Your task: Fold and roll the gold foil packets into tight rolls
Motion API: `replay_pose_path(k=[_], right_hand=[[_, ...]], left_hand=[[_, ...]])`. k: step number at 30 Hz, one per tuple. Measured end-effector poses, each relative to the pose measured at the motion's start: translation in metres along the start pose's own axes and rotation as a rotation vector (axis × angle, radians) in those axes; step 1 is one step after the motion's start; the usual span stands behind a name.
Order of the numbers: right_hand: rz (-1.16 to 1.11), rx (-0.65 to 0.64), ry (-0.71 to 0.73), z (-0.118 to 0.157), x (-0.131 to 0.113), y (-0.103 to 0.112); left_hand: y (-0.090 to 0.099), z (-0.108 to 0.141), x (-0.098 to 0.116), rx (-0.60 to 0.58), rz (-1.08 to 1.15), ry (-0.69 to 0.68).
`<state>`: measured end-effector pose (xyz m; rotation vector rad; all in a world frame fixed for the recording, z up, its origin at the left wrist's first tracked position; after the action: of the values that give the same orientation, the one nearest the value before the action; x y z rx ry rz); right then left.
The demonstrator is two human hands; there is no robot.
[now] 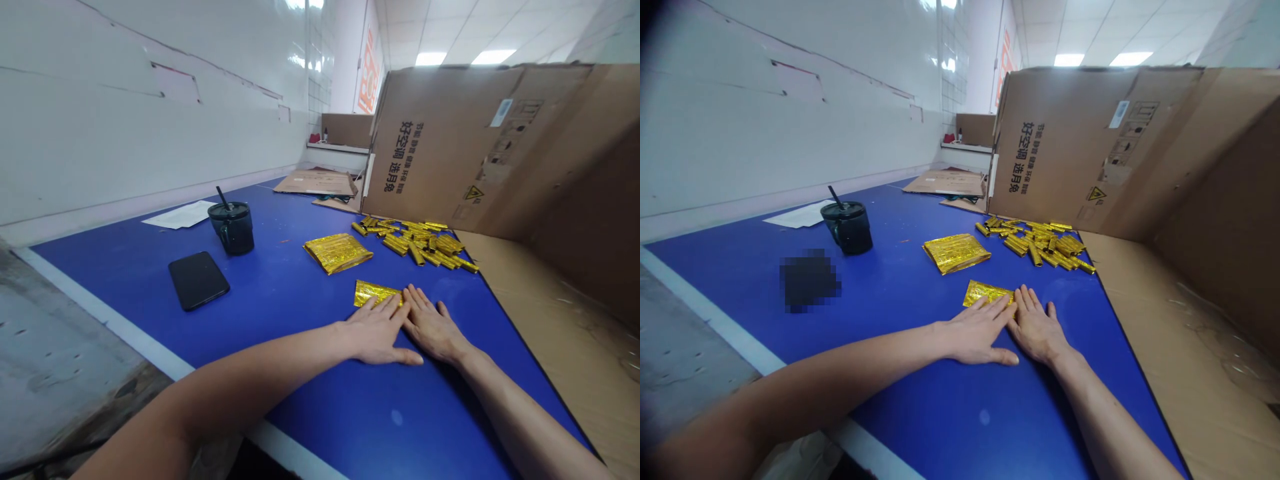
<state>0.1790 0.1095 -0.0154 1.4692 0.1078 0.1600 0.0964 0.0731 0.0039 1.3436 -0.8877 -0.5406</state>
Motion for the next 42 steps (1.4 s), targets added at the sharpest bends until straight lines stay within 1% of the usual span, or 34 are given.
replay_pose_path(k=[2,6,8,10,14,16,17,18,19,20,21,22,23,24,25,26,28,32,34,36,39,42], right_hand=[[-0.019,0.006,-0.005,-0.001,0.001,0.000],[-0.044,0.010,0.000,-0.001,0.001,-0.001],[-0.050,0.012,-0.009,-0.002,0.005,-0.001],[-0.058,0.017,-0.039,-0.003,0.015,-0.002],[-0.059,0.022,-0.137,-0.007,0.042,-0.003],[-0.048,0.062,-0.215,-0.006,0.053,0.002],[-0.036,0.108,-0.244,-0.005,0.053,0.007],[-0.023,0.166,-0.255,-0.003,0.049,0.013],[-0.008,0.231,-0.233,0.000,0.040,0.019],[-0.004,0.285,-0.164,0.002,0.025,0.025],[-0.023,0.303,-0.079,0.004,0.009,0.027],[-0.056,0.271,0.027,0.005,-0.009,0.026],[-0.092,0.212,0.119,0.006,-0.024,0.022],[-0.124,0.146,0.179,0.007,-0.035,0.017],[-0.150,0.086,0.216,0.007,-0.041,0.011],[-0.158,0.048,0.223,0.007,-0.042,0.008],[-0.144,0.026,0.186,0.005,-0.032,0.004],[-0.080,0.035,0.029,0.000,0.000,0.000],[-0.065,0.048,0.005,-0.001,0.005,0.000],[-0.062,0.048,-0.003,-0.002,0.004,0.000],[-0.061,0.035,-0.003,-0.002,0.000,-0.001],[-0.064,0.025,0.008,-0.002,-0.001,-0.001]], left_hand=[[-0.004,0.001,-0.012,-0.044,0.019,0.065],[-0.004,0.004,-0.037,-0.042,-0.017,0.180],[-0.004,0.005,-0.045,-0.042,-0.032,0.227],[-0.004,0.005,-0.048,-0.051,-0.036,0.254],[-0.004,0.005,-0.046,-0.058,-0.027,0.255],[-0.003,0.006,-0.045,-0.058,-0.021,0.253],[-0.003,0.006,-0.045,-0.057,-0.019,0.252],[-0.003,0.006,-0.045,-0.056,-0.018,0.252],[-0.003,0.005,-0.045,-0.054,-0.018,0.251],[-0.003,0.005,-0.045,-0.053,-0.021,0.251],[-0.004,0.005,-0.045,-0.056,-0.026,0.250],[-0.005,0.004,-0.045,-0.063,-0.033,0.248],[-0.006,0.004,-0.045,-0.073,-0.040,0.246],[-0.007,0.004,-0.045,-0.081,-0.046,0.244],[-0.007,0.003,-0.046,-0.086,-0.049,0.241],[-0.007,0.003,-0.046,-0.088,-0.050,0.237],[-0.006,0.004,-0.048,-0.083,-0.045,0.239],[-0.001,0.007,-0.058,-0.079,-0.032,0.282],[0.001,0.009,-0.063,-0.078,-0.032,0.303],[0.002,0.010,-0.065,-0.075,-0.040,0.316],[0.006,0.007,-0.057,-0.050,-0.060,0.284],[0.008,-0.003,-0.033,-0.046,-0.063,0.158]])
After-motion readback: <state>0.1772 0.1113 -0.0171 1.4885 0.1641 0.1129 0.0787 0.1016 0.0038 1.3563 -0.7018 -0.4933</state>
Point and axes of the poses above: each hand's wrist, its own z-axis away from the middle knuckle, its own y-axis out of the back of the hand, x = y × z, the point moved 8 cm from there along -z, towards the middle knuckle, and after that the axes turned 3 degrees about -x, right-handed, at the moved point
